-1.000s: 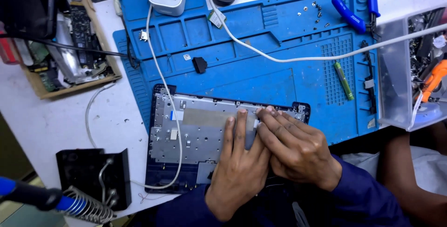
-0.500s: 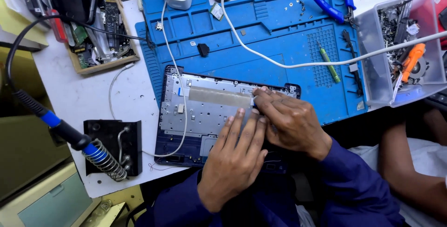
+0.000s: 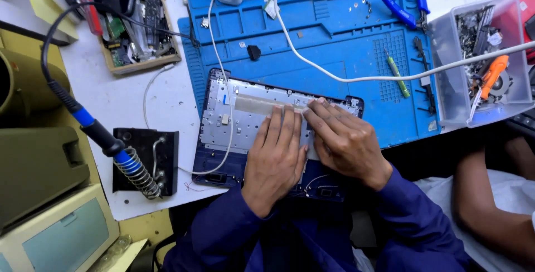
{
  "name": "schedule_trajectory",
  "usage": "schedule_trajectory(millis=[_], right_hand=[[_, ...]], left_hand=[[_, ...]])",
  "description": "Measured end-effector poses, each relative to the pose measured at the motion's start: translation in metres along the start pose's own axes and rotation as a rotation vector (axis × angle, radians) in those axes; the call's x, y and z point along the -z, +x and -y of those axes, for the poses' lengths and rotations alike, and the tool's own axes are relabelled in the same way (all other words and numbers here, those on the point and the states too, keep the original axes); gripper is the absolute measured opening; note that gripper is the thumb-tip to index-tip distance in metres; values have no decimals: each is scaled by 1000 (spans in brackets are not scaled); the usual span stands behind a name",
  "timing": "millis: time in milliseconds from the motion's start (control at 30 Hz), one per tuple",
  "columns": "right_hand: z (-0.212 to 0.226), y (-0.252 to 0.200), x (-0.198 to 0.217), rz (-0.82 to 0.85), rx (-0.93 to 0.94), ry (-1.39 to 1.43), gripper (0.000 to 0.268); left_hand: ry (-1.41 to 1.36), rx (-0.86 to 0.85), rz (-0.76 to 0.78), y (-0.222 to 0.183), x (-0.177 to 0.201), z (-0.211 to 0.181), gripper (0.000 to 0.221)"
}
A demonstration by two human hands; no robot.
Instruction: Soldering components and assembling parts of a laptop on a repair workbench.
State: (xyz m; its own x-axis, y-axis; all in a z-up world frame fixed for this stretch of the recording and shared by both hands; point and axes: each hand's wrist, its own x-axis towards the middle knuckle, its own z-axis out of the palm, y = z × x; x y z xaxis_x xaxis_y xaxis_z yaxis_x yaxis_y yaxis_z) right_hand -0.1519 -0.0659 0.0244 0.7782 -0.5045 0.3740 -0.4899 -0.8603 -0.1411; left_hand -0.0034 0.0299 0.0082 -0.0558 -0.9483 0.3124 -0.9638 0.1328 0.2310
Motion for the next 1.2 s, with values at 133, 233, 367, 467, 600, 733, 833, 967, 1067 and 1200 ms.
schedule_trajectory(millis=[133,233,367,467,600,733,833,967,1067,1200], right_hand=[[3,-2,9,28,-21,85,38],[10,-10,19,70,-25,137,46],[21,-38,38,156,-64,160,61],[32,-60,48,230,-104,152,79],[57,-94,40,295,-118,12,89],[54,-108,22,379,-119,-117,74],[55,-102,17,170,-167,-76,55],[55,-101,22,190,-159,-107,58],[48,-106,29,211,-171,-117,61],[35,-107,36,204,-184,-160,62]], left_hand=[[-2,4,-8,-2,-3,1,53],[-50,-6,2,-1,-3,6,58],[-113,-21,27,-2,0,12,55],[-148,-29,42,0,4,15,52],[-100,-38,78,2,8,13,53],[-54,-59,66,-2,3,12,60],[-47,-44,54,0,3,11,51],[-31,-32,34,-2,-1,10,50],[-2,-23,39,-2,-3,2,52],[21,-19,26,3,-6,-11,55]])
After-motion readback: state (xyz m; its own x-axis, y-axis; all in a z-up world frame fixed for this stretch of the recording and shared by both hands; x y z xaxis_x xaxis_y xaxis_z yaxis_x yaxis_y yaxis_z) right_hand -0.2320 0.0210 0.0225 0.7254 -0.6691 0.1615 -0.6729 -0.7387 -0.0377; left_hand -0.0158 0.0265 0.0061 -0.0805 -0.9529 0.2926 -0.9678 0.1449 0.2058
